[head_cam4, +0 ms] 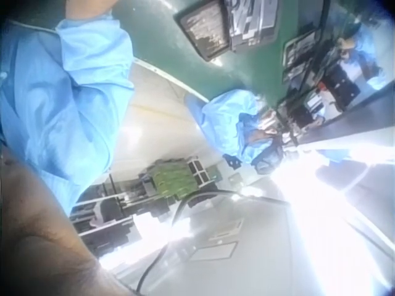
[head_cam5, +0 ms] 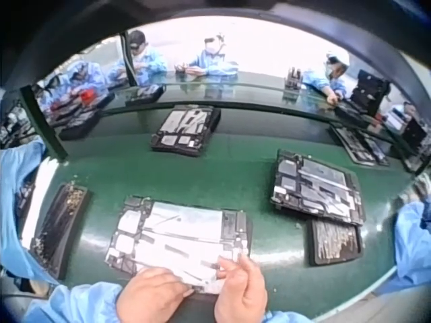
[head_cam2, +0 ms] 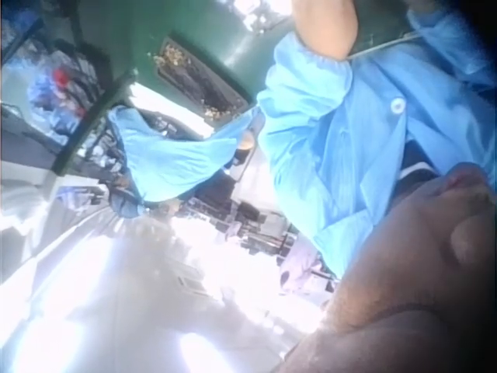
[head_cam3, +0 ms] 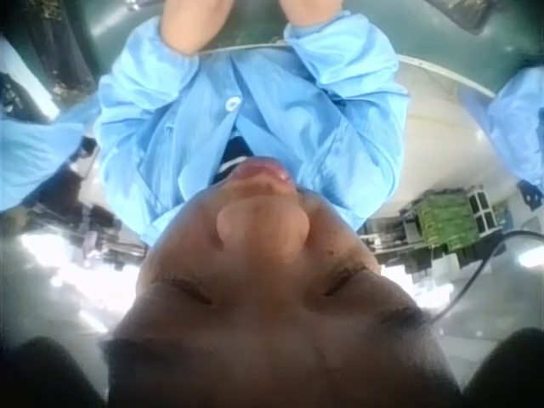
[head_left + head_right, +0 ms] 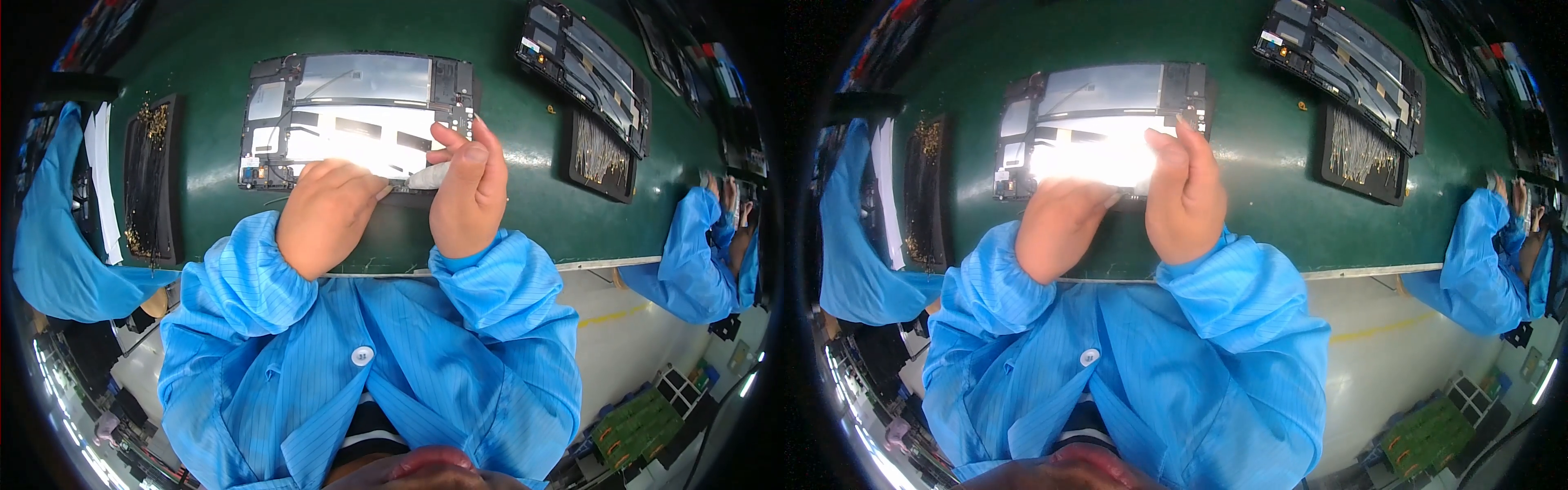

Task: Assembling or repairing electronic tablet devices on a production line.

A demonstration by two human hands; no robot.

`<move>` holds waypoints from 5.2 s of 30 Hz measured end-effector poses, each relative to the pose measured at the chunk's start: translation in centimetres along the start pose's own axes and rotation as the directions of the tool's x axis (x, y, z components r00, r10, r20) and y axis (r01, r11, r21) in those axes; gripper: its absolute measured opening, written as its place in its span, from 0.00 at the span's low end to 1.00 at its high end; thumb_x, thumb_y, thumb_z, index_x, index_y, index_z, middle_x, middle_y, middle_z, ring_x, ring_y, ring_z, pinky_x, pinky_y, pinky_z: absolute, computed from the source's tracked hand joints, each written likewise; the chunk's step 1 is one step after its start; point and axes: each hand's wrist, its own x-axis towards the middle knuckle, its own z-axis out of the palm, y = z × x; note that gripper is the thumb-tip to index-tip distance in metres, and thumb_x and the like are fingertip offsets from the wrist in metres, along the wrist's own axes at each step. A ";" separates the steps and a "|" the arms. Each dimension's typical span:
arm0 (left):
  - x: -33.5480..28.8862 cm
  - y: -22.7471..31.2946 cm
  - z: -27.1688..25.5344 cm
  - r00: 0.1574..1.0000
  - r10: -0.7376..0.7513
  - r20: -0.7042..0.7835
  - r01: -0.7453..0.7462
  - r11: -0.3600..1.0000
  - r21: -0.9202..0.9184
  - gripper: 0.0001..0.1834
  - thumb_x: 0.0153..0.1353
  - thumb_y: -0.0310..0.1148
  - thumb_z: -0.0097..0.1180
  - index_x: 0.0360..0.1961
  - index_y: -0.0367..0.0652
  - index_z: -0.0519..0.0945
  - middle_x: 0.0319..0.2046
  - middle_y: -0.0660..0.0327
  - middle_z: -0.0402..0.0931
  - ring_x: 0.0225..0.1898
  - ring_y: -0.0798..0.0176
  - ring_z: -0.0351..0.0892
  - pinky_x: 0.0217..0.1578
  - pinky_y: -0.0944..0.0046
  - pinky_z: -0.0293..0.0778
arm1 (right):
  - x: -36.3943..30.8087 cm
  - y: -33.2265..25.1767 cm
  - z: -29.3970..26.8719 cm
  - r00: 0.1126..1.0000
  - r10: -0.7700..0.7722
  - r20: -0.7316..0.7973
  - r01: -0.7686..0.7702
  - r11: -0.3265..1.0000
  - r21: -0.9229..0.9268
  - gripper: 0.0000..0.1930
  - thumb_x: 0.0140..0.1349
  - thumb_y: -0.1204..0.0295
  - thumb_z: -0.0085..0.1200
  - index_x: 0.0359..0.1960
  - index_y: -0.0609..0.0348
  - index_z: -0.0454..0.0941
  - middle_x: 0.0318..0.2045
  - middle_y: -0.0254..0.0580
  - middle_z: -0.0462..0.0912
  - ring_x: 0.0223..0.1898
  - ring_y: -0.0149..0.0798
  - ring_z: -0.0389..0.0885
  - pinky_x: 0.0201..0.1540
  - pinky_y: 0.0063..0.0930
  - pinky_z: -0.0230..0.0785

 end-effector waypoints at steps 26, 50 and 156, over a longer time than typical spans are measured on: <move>0.1 -0.5 0.4 0.999 0.008 0.034 -0.008 1.000 -0.008 0.07 0.41 0.25 0.49 0.25 0.41 0.75 0.24 0.61 0.72 0.30 0.58 0.69 0.34 0.62 0.63 | 0.8 -0.9 0.0 0.990 -0.094 0.103 0.116 0.965 -0.235 0.09 0.53 0.69 0.42 0.27 0.62 0.70 0.23 0.52 0.73 0.27 0.53 0.72 0.29 0.36 0.65; -0.2 -7.9 -6.5 0.685 -0.720 0.115 0.619 0.490 -0.614 0.23 0.55 0.42 0.44 0.37 0.28 0.70 0.31 0.55 0.72 0.32 0.68 0.68 0.34 0.70 0.64 | 2.5 -3.1 -5.9 0.563 0.808 0.171 -0.763 0.588 -0.267 0.29 0.54 0.57 0.45 0.49 0.70 0.58 0.25 0.38 0.69 0.18 0.26 0.64 0.17 0.17 0.57; -8.1 -3.2 -4.1 0.960 0.135 -0.246 -0.084 0.975 0.206 0.15 0.36 0.26 0.55 0.31 0.41 0.74 0.27 0.61 0.72 0.23 0.63 0.70 0.20 0.67 0.64 | -2.2 -3.2 4.9 0.198 0.743 0.639 -0.774 0.519 -0.363 0.16 0.55 0.59 0.43 0.34 0.61 0.70 0.27 0.34 0.72 0.20 0.25 0.64 0.20 0.15 0.60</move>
